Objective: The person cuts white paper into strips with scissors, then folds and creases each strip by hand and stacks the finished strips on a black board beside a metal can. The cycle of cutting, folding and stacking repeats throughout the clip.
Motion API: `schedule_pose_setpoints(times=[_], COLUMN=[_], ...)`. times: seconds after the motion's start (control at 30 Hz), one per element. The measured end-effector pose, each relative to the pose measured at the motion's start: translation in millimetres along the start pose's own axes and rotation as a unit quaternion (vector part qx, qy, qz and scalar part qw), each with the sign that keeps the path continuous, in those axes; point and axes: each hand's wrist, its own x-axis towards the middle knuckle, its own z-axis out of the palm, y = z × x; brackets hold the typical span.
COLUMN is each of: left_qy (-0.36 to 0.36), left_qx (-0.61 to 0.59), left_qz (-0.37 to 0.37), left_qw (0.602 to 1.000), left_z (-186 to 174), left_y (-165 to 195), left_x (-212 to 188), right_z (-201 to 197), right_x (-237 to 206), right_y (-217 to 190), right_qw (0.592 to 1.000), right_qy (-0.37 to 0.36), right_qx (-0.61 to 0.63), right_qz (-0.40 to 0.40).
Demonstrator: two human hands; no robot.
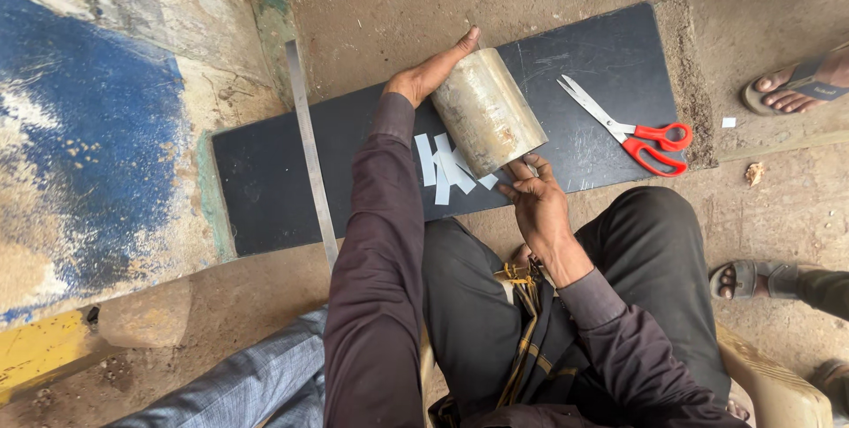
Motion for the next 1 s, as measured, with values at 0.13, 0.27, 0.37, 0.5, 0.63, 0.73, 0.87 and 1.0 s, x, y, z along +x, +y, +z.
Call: schedule_pose_setpoints(times=[0.13,0.27,0.37,0.5,0.63,0.73,0.87,1.0], left_qy=[-0.044,-0.035,-0.012,0.018,0.016,0.069,0.158,0.381], left_qx=[-0.023,0.011,0.032,0.035,0.036,0.031,0.017,0.028], left_qz=[-0.016,0.003,-0.007,-0.009,-0.016,-0.005,0.029,0.077], left_qw=[0.999,0.999,0.999,0.999,0.999,0.997,0.987,0.921], left_z=[-1,2,3,1,0,3,13,23], left_y=[-4,-10,-14,-17,-17,-14,-12,-32], left_x=[4,7,10,11,10,7,-1,-37], right_z=[2,2,0,-4,-6,-3,0,-16], right_x=[-2,-4,-4,-4,-2,0,-3,-22], right_y=[-3,-3,-2,0,2,4,-2,-20], right_qw=[1.0,1.0,1.0,1.0,1.0,1.0,0.999,0.997], right_qy=[0.011,0.019,0.007,0.007,0.001,0.01,0.02,0.063], right_qx=[-0.005,-0.006,-0.008,-0.009,-0.019,-0.027,-0.047,-0.055], right_qz=[0.003,0.005,0.003,0.004,-0.007,-0.008,-0.008,0.001])
